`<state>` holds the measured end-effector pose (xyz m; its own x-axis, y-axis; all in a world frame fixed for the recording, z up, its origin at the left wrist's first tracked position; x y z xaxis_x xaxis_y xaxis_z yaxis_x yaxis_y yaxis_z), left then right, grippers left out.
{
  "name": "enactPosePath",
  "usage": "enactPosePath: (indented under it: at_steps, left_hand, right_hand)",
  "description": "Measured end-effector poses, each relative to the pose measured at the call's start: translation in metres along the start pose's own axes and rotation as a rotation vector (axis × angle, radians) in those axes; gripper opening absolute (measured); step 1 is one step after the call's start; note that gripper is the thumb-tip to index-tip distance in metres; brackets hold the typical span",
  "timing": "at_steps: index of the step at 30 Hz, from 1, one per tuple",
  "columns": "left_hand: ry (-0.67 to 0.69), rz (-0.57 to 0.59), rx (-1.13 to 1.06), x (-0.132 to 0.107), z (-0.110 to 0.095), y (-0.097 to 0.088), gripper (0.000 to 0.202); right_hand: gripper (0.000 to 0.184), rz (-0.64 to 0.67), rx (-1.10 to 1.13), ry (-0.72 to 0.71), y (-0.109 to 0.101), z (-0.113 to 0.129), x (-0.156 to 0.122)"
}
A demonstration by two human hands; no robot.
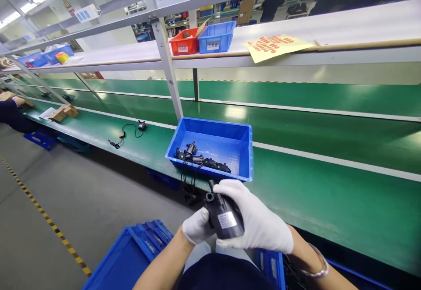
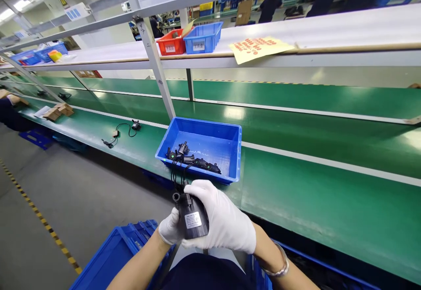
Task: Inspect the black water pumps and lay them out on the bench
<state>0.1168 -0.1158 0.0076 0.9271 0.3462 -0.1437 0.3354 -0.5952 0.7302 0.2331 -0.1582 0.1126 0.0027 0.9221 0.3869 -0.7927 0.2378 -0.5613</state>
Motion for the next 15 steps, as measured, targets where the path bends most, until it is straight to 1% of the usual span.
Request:
enactPosePath:
  at_steps: [2,4,5,6,7,9,10,11,13,15]
  left_hand:
    - [0.015,-0.035,-0.036,0.002,-0.003,0.006,0.073]
    - [-0.021,-0.037,-0.126,0.007,-0.007,0.018,0.077]
    - [-0.054,-0.029,-0.201,0.01,-0.011,0.025,0.078]
    - [-0.083,-0.027,-0.293,0.012,-0.016,0.033,0.078]
    - [-0.107,-0.03,-0.393,0.015,-0.023,0.04,0.076]
    - [-0.124,-0.08,-0.59,0.017,-0.037,0.049,0.067]
    - [-0.126,-0.128,-0.677,0.018,-0.043,0.051,0.062]
    - [-0.136,-0.175,-0.744,0.017,-0.046,0.053,0.059]
    - [-0.172,-0.257,-0.825,0.013,-0.048,0.053,0.055]
    - [-0.197,-0.299,-0.863,0.009,-0.045,0.052,0.054]
  right_hand:
    - [0.089,-0.067,0.033,0.034,-0.004,-0.004,-0.003]
    - [0.086,-0.194,0.187,0.161,-0.003,-0.018,-0.011]
    - [0.08,-0.244,0.304,0.251,0.002,-0.026,-0.017]
    - [0.07,-0.253,0.428,0.335,0.011,-0.032,-0.025]
    - [0.06,-0.209,0.541,0.401,0.022,-0.033,-0.032]
    - [0.045,-0.002,0.676,0.492,0.048,-0.024,-0.046]
    - [0.038,0.094,0.675,0.55,0.057,-0.016,-0.055]
    - [0.031,0.147,0.649,0.617,0.062,-0.009,-0.063]
    - [0.024,0.154,0.585,0.749,0.062,0.004,-0.076]
    - [0.026,0.134,0.554,0.805,0.055,0.015,-0.085]
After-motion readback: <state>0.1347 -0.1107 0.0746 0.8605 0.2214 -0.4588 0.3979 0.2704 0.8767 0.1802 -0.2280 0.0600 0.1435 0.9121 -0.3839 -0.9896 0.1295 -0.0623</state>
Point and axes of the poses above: each hand's wrist, its own x-axis towards the middle knuckle, its own y-axis out of the palm, z = x × y, the point moved 5 cm from there along x, towards the middle knuckle, and after that the axes turned 1 degree about x, right-handed, at the moved point
